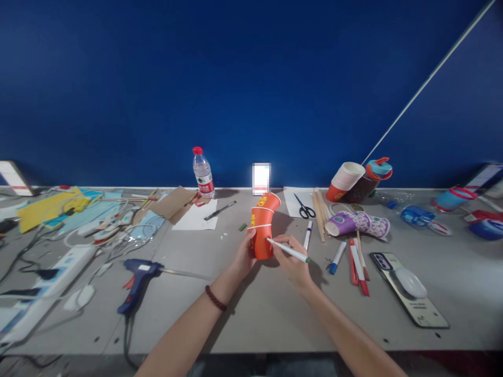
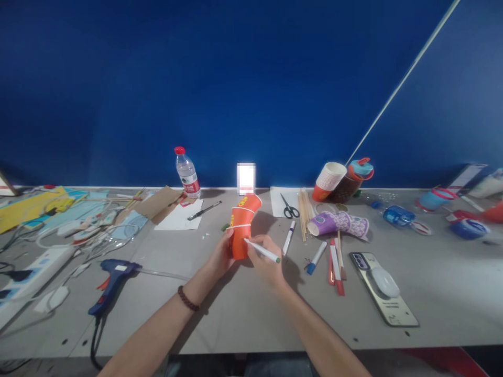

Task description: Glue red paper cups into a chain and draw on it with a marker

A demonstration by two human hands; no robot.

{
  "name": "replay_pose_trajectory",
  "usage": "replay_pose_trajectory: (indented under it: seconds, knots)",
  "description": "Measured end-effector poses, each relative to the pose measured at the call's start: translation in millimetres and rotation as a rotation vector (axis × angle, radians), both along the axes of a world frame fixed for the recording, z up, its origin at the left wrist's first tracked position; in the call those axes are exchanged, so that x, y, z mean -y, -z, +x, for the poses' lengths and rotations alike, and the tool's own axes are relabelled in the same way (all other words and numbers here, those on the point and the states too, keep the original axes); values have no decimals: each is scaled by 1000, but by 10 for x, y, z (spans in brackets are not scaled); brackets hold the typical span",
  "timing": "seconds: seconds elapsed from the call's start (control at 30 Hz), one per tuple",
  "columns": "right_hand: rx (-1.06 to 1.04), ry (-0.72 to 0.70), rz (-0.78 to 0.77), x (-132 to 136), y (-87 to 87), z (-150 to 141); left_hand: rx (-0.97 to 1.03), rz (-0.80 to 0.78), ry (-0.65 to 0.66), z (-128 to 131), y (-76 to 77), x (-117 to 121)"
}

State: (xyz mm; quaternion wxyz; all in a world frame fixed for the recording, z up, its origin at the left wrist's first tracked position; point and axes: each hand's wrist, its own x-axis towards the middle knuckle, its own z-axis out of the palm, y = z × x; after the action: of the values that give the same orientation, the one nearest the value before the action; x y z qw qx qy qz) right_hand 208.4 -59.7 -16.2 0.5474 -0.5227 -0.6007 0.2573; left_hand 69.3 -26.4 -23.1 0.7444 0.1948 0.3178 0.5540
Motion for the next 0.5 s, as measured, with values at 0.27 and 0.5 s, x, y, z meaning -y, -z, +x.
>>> replay_pose_trajectory:
  seconds: [0.27,0.5]
  knots:
    - [-25,8,-8,-5,3,-3,15,22,21,-2,25,-24]
    - [-22,-3,10,-9,7,11,18,39,20,2,28,-21]
